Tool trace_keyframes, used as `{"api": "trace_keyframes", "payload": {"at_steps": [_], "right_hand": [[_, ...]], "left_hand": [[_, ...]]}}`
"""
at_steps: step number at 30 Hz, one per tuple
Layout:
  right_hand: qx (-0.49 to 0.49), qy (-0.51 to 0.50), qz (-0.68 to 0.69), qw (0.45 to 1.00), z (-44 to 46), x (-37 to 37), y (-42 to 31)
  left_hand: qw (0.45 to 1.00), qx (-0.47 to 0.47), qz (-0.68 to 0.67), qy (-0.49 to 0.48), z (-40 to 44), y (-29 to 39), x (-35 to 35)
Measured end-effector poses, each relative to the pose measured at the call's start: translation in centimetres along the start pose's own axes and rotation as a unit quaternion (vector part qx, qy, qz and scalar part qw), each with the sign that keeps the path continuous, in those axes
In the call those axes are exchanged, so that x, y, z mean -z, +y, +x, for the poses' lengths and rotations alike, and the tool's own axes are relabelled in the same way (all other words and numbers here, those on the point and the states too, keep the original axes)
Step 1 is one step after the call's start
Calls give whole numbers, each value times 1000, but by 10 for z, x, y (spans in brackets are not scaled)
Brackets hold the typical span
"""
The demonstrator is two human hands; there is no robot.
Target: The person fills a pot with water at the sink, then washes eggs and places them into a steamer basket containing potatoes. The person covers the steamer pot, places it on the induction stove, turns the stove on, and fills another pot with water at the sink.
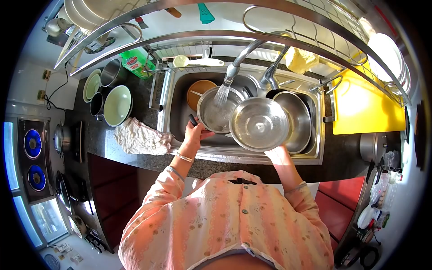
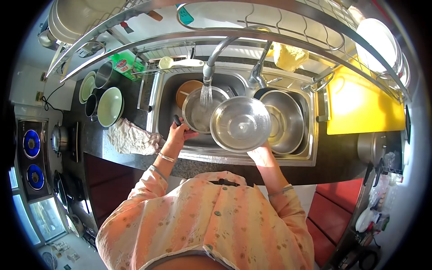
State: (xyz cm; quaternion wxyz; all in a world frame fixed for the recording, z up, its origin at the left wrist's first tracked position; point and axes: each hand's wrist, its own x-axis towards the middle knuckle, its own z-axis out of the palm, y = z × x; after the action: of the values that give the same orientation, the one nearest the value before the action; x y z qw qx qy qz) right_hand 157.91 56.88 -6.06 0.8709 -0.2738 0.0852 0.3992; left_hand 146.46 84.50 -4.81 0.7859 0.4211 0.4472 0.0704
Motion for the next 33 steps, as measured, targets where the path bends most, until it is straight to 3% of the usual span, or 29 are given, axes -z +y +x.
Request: {"api": "trace_keyframes", "payload": {"at_steps": [4,7,8,10,13,20,33], "right_hand": [[-27,-36,-36,998,39,-28,16],[-13,-119,-33,992,64,-45,34],[-39,-59,-32,997,75,-47,38],[-76,-37,20,996,91,-51,44],[-82,-61,81,992,105,-50,52],[-63,-54,63,995,117,-80,71],[-5,-26,38,999,34,-58,58]], "left_hand": [[1000,-9,-9,-4,0,0,1],[998,-39,0,-58,5,-4,8],[998,-36,-5,-53,6,-5,8],[998,-35,-8,-50,9,-5,8],[998,-33,1,-50,11,-4,12],[999,-32,20,-10,9,1,10],[998,-35,42,29,29,-8,24]]}}
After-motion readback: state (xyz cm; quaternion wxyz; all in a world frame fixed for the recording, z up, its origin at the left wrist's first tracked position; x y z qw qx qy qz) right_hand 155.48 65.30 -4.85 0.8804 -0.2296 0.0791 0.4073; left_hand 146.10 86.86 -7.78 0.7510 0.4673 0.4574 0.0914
